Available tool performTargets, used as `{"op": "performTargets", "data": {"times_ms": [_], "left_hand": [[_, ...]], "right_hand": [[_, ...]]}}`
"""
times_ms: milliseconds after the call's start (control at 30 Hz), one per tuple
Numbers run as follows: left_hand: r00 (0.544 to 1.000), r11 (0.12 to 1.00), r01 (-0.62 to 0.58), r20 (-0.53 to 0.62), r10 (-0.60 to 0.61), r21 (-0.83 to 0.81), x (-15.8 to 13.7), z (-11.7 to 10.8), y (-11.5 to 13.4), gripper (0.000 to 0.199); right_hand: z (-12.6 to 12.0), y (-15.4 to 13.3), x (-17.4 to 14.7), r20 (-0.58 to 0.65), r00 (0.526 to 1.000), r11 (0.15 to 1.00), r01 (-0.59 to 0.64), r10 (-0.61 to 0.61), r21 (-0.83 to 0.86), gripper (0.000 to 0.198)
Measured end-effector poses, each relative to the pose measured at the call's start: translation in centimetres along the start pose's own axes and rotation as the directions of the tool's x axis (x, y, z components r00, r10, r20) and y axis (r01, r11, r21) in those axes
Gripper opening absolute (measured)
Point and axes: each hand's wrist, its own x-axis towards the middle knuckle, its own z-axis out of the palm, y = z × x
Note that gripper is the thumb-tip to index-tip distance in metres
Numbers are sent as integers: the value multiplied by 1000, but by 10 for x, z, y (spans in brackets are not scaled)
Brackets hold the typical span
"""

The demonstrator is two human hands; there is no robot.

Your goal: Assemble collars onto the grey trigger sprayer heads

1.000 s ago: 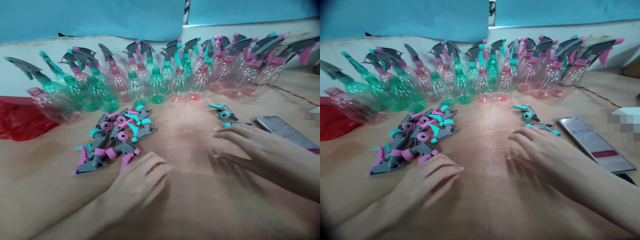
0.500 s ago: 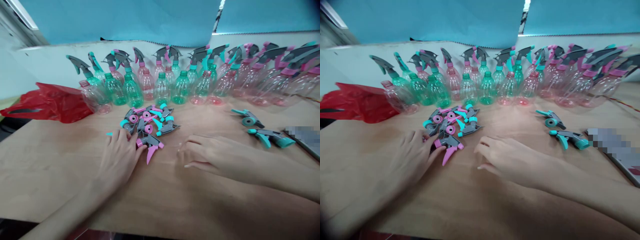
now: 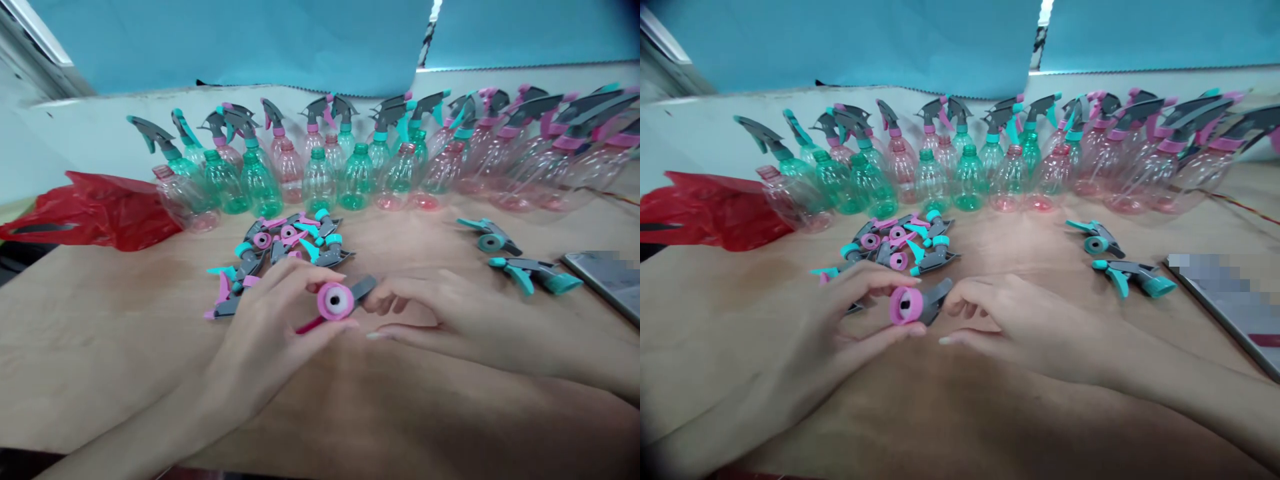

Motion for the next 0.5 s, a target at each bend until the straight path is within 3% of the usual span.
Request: {"op": "performTargets", "data": {"times_ms": [200, 267, 367, 433, 500], "left_hand": [[993, 984, -39, 103, 58, -174, 26, 31, 10, 29], [971, 959, 43, 237, 26, -282, 33, 39, 7, 28], [892, 857, 239, 452, -8, -456, 38, 55, 0, 30], [864, 800, 327, 502, -38, -503, 36, 66, -3, 30], [875, 780, 357, 477, -86, -514, 32, 76, -3, 30]], "right_hand": [[-4, 2, -13, 60, 997, 979, -58, 48, 196, 26], [-4, 13, -16, 117, 991, 959, -88, 58, 271, 27], [-2, 31, -17, 192, 980, 933, -116, 52, 341, 28], [-1, 40, -16, 208, 977, 927, -118, 45, 357, 28], [-1, 46, -15, 215, 976, 920, -103, 20, 379, 28]]}}
